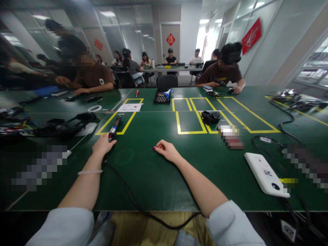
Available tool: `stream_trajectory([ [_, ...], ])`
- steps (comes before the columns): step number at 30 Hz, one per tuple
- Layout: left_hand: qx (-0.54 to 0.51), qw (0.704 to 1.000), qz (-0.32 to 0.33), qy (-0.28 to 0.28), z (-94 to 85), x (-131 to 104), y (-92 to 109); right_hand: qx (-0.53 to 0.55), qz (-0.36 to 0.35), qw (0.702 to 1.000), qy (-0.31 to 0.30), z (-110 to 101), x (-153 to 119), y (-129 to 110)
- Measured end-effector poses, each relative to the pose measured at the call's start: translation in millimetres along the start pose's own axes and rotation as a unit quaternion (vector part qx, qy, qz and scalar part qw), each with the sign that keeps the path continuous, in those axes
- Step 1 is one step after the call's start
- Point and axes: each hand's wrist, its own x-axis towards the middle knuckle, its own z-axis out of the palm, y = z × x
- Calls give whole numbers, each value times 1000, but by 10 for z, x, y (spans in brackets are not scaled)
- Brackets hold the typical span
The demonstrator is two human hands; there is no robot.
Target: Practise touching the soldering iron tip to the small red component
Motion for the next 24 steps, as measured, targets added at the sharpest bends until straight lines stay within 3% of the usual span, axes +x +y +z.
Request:
stream_trajectory([
  [9,-8,1000,25,5,-12,-189,292,-25,-5,999,24,-4,16,-17],
  [14,-10,994,104,5,23,-390,603,-12,1,999,44,2,35,19],
  [24,-47,961,272,23,127,-952,1272,-21,-53,997,49,-1,32,41],
])
